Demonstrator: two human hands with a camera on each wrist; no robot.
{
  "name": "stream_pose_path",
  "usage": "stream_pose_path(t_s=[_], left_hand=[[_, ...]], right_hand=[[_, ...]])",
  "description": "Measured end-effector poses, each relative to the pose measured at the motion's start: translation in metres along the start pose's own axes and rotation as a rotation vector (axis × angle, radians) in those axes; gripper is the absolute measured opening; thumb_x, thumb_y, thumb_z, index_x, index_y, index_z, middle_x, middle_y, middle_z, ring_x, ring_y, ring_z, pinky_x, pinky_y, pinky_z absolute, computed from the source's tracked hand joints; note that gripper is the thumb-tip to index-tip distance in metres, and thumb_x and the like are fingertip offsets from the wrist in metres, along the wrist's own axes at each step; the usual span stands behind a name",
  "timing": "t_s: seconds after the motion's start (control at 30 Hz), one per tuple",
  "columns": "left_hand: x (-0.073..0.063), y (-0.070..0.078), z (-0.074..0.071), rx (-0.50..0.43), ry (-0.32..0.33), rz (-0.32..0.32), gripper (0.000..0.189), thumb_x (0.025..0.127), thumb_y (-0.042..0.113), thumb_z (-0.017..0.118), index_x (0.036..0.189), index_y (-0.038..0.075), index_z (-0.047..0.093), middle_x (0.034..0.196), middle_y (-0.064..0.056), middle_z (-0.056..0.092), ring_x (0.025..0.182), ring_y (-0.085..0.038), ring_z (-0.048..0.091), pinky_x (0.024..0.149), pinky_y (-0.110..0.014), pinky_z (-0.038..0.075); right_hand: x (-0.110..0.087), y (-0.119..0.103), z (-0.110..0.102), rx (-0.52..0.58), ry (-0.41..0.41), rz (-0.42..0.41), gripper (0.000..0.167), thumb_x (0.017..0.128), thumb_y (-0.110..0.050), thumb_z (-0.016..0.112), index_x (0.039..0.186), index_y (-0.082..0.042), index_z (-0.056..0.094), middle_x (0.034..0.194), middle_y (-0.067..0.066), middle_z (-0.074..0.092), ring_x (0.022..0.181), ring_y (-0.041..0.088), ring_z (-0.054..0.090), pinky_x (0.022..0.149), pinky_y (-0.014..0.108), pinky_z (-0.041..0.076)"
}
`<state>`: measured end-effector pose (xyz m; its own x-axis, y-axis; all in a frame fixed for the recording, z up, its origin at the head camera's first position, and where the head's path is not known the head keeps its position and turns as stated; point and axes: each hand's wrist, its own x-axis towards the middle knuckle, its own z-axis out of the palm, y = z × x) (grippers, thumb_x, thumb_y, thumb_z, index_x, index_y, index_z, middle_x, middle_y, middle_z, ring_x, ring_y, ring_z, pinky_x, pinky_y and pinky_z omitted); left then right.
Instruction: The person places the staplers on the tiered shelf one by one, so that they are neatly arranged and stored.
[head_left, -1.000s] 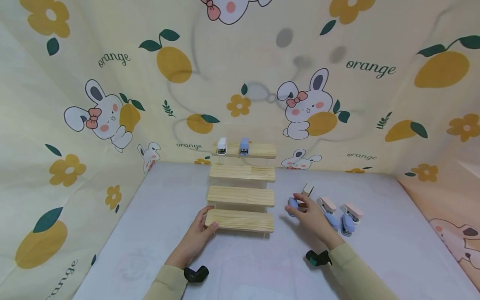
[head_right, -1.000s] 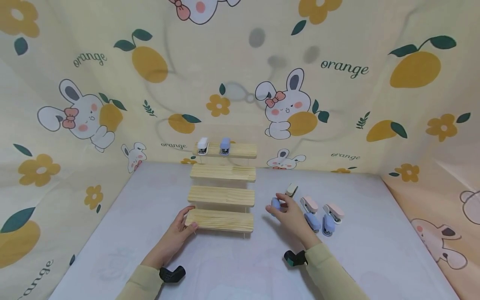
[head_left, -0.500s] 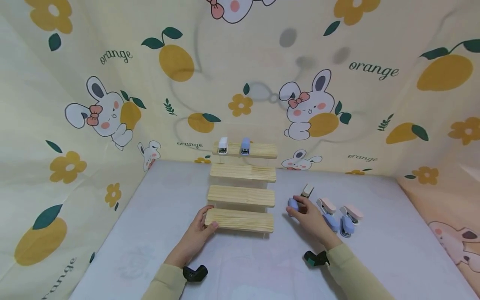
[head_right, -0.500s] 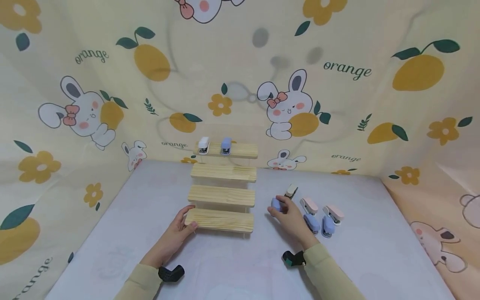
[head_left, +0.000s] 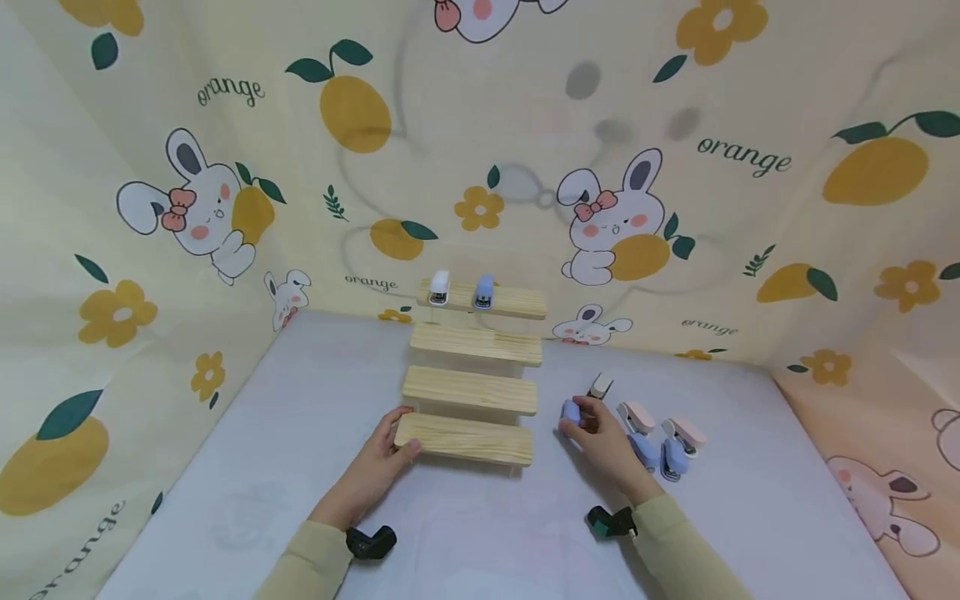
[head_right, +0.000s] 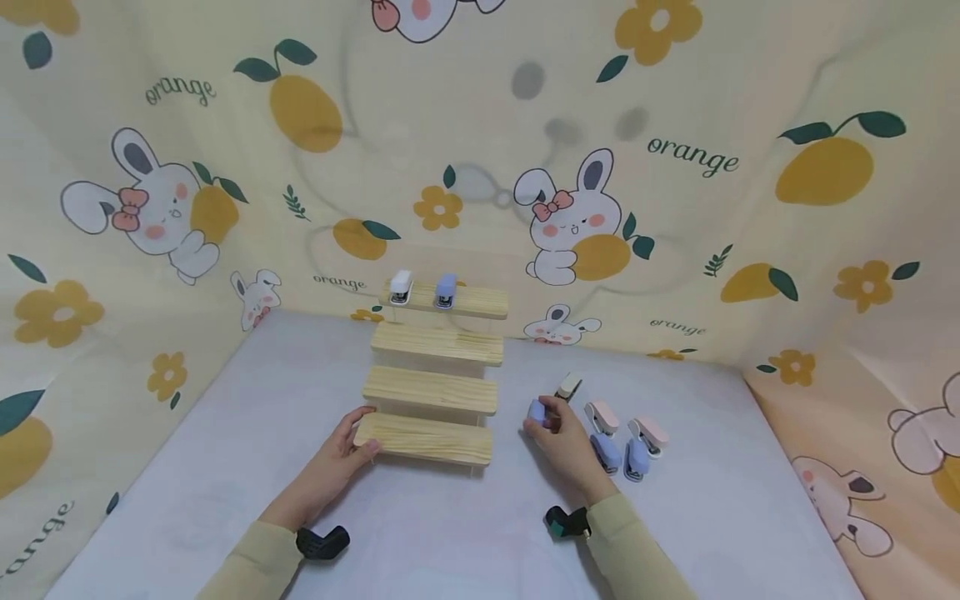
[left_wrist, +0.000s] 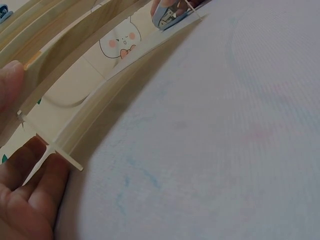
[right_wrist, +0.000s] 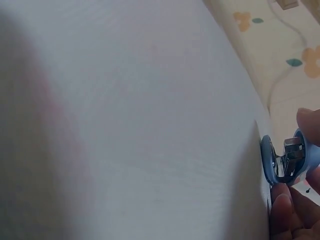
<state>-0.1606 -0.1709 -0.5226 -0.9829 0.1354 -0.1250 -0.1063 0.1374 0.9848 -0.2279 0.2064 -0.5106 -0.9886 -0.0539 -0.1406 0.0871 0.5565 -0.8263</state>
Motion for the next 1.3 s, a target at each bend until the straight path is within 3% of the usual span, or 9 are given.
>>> stream_pose_path(t_s=[0.5,0.73,0.97,1.3], left_hand=[[0.001,-0.001,0.001,-0.016,0.002,-0.011,0.065,0.091,0.040,0.065,0.145,0.034,0.029,0.157,-0.005,0.025,0.138,-0.029,0.033,0.110,-0.050,0.028],[-0.001,0.000,0.001,-0.012,0.008,-0.026,0.065,0.091,0.040,0.065,0.145,0.036,0.030,0.158,-0.005,0.023,0.138,-0.029,0.033,0.110,-0.050,0.028],[-0.001,0.000,0.001,-0.002,0.011,-0.028,0.065,0.091,0.041,0.065,0.145,0.036,0.030,0.159,-0.005,0.021,0.135,-0.029,0.037,0.109,-0.050,0.030],[-0.002,0.000,0.001,-0.013,0.012,-0.023,0.064,0.091,0.039,0.065,0.145,0.036,0.030,0.158,-0.006,0.022,0.134,-0.026,0.038,0.109,-0.050,0.031]], right_hand=[[0.000,-0.002,-0.002,0.002,-0.024,0.021,0.066,0.089,-0.042,0.069,0.143,-0.019,0.039,0.136,0.010,0.046,0.114,0.026,0.049,0.088,0.036,0.048],[0.000,-0.004,-0.006,0.011,-0.022,0.002,0.065,0.088,-0.042,0.070,0.141,-0.018,0.041,0.140,0.012,0.045,0.110,0.027,0.050,0.081,0.033,0.049],[-0.002,-0.013,-0.009,0.020,-0.005,0.011,0.064,0.087,-0.041,0.071,0.140,-0.018,0.043,0.140,0.011,0.046,0.109,0.026,0.051,0.082,0.034,0.048],[-0.008,-0.036,-0.017,-0.033,0.068,-0.164,0.061,0.088,-0.038,0.071,0.137,-0.011,0.045,0.126,0.015,0.056,0.101,0.025,0.056,0.077,0.031,0.049]])
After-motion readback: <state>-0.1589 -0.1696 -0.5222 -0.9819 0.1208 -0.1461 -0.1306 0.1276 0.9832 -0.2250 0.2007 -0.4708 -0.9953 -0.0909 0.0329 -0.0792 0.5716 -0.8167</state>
